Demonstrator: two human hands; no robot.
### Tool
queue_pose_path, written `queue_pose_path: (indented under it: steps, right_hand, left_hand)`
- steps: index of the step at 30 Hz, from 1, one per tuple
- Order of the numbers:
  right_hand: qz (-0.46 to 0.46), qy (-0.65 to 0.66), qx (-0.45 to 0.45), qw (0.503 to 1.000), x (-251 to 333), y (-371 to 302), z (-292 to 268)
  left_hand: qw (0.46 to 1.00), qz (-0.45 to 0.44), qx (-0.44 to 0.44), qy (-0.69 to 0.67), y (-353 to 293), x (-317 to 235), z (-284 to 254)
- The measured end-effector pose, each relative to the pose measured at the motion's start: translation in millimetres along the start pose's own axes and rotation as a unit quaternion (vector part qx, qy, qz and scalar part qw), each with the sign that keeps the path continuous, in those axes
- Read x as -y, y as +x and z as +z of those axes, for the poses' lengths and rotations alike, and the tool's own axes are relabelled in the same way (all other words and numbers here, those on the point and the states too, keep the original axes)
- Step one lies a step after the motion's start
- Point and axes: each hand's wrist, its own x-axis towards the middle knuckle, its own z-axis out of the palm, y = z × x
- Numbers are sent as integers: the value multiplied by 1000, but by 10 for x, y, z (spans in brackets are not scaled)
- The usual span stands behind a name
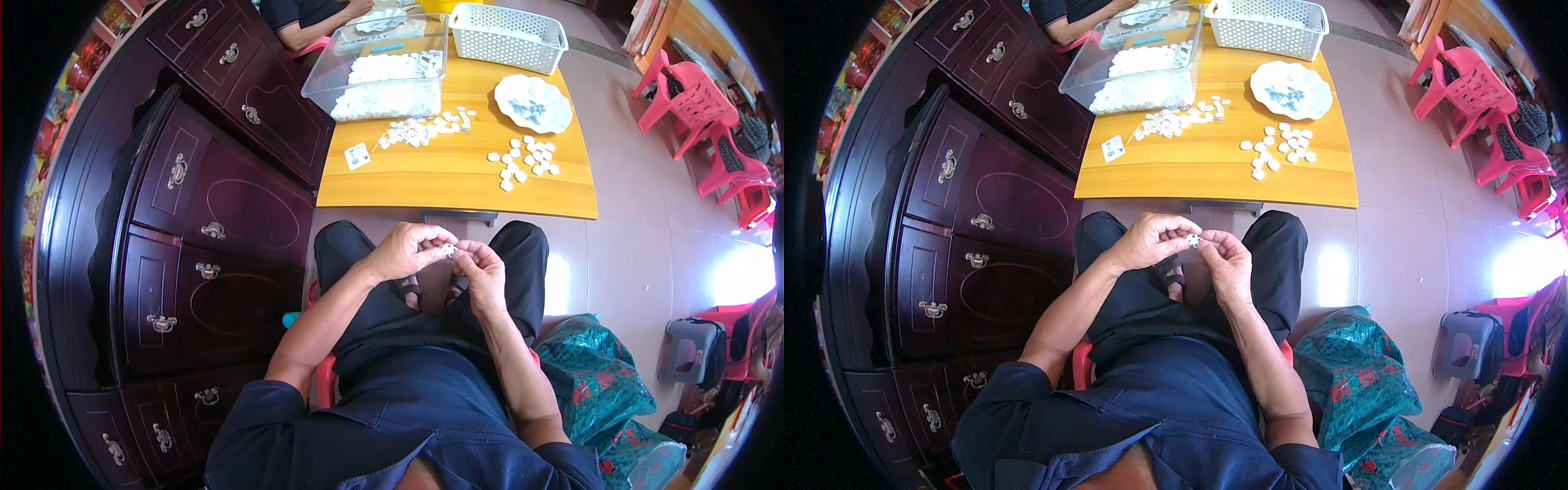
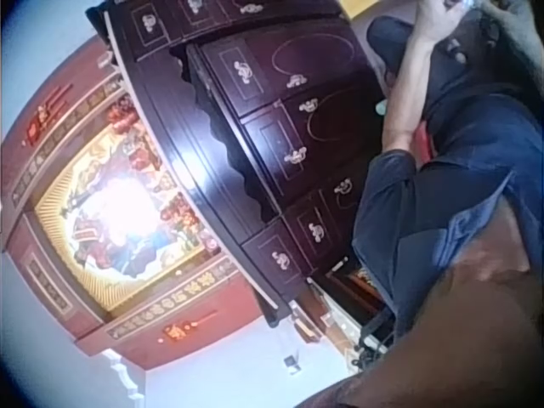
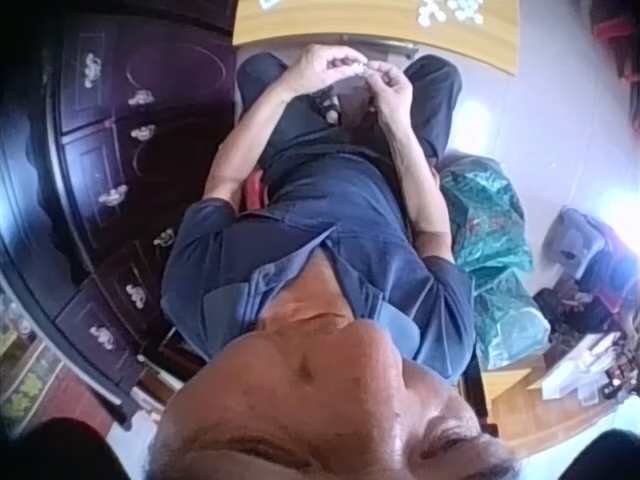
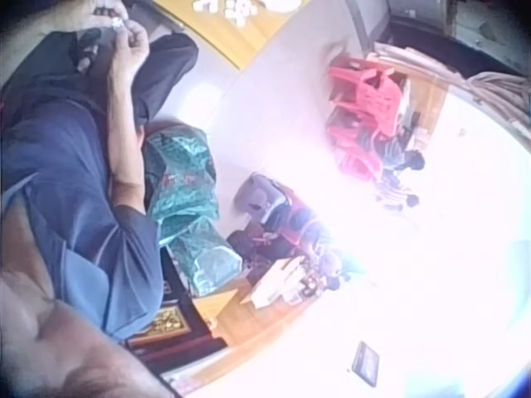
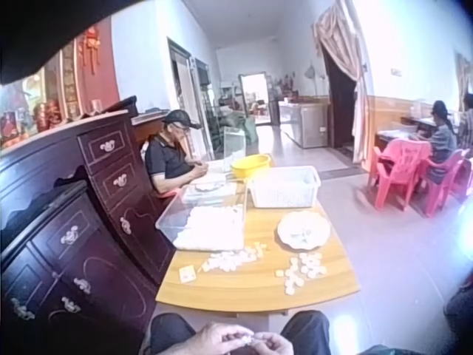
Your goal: The recorder manually assembles small white plastic components by snapping them together at a workspace.
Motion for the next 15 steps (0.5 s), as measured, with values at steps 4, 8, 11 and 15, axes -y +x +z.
queue_pose_path:
  steps: [4,8,11,15]
  right_hand:
    - [1,-1,-3,1000,-3,16,-14]
    - [10,17,13,1000,6,9,-10]
    - [61,17,25,998,-22,6,-36]
    - [87,30,47,995,-22,-4,-61]
  left_hand:
    - [1000,5,-17,-24,17,19,38]
    - [1000,19,-7,14,38,25,13]
    - [998,61,-4,-6,48,95,15]
    - [996,73,5,55,19,1,36]
